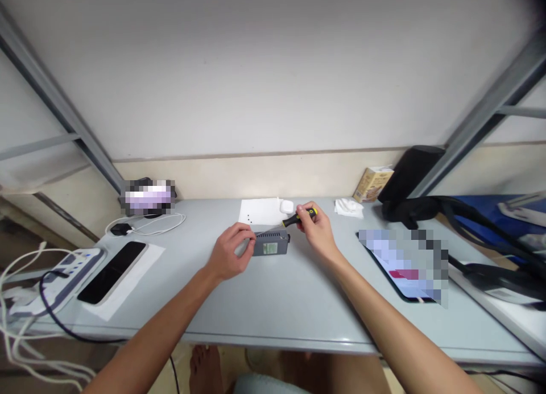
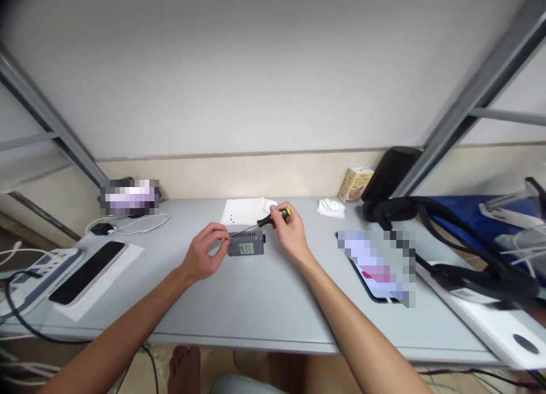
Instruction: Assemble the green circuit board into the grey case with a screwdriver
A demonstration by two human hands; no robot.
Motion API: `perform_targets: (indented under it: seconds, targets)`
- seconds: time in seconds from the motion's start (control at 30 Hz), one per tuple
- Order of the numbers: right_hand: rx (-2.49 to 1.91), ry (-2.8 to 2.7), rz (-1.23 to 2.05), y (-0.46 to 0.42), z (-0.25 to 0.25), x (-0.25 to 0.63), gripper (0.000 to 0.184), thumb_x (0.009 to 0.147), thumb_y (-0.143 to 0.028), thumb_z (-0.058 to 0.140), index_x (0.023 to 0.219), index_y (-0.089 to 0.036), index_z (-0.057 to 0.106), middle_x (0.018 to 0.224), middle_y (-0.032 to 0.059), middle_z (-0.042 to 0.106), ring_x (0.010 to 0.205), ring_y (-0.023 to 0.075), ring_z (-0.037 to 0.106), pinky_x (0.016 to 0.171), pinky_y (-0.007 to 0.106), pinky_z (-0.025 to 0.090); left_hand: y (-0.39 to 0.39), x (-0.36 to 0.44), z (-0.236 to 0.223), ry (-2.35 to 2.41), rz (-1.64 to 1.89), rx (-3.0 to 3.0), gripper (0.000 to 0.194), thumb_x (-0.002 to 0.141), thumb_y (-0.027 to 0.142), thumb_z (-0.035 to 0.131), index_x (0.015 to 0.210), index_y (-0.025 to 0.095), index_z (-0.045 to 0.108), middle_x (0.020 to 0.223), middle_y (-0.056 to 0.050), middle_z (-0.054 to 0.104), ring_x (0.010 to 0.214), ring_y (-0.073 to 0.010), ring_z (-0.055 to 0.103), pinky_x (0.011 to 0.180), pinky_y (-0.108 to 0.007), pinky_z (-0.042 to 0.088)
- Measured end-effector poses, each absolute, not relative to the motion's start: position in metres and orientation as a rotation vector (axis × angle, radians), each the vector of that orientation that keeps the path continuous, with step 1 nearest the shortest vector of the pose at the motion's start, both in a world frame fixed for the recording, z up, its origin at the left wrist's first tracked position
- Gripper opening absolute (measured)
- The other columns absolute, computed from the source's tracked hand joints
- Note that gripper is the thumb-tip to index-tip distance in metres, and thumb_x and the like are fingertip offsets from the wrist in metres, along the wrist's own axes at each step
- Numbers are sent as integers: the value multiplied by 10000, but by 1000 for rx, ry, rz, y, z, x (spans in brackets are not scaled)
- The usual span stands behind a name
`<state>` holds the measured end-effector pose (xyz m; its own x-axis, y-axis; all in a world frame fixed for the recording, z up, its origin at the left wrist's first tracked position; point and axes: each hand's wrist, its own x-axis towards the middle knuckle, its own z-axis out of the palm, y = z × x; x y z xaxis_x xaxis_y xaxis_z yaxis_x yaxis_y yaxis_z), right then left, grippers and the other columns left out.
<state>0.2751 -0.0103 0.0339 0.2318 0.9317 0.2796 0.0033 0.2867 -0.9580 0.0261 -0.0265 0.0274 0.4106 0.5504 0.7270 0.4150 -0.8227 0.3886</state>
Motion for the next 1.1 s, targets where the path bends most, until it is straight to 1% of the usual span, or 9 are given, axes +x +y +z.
perform_targets:
  seconds: [0.23,0.53,0.63,0.8,0.93,1.1]
  targets:
    - [-1085,-1066,884,-6,27,277,502,823,-708,707,783,-231,554,593,-55,511,541,122,478,514,246,357,-25,24,27,857,1359,2477,98,984,140,574,990,212,640,1005,-85,653,880,-192,652,807,-348,552]
    - [-1071,-1017,928,-5,24,276,494,838,-699,698,781,-238,530,565,-68,477,505,114,434,488,246,320,-25,23,27,855,1354,2477,82,962,148,608,1001,210,644,1008,-87,661,888,-198,658,813,-351,557]
    - [-1091,-1011,925,-5,26,276,511,817,-719,699,774,-243,518,562,-69,465,499,120,434,481,252,321,-24,22,25,846,1353,2475,70,977,158,601,1000,209,643,1001,-90,665,890,-200,657,813,-357,560]
    - [-1096,-1011,923,-7,30,275,514,809,-722,701,765,-245,513,563,-67,462,497,120,427,480,255,320,-21,22,20,819,1387,2474,119,1032,164,552,1061,210,658,1008,-92,684,932,-201,667,836,-358,561]
    - [-1083,-986,952,-8,29,275,508,796,-705,728,766,-239,527,566,-64,471,506,117,423,488,252,312,-19,24,21,838,1388,2475,128,1075,212,514,1062,205,642,970,-75,677,882,-183,649,786,-330,548]
    - [-1078,-975,978,-10,30,273,489,806,-682,735,766,-236,538,566,-63,471,523,118,425,507,253,314,-20,24,22,926,1378,2451,166,1090,242,501,994,201,629,905,-38,638,803,-156,595,746,-296,516]
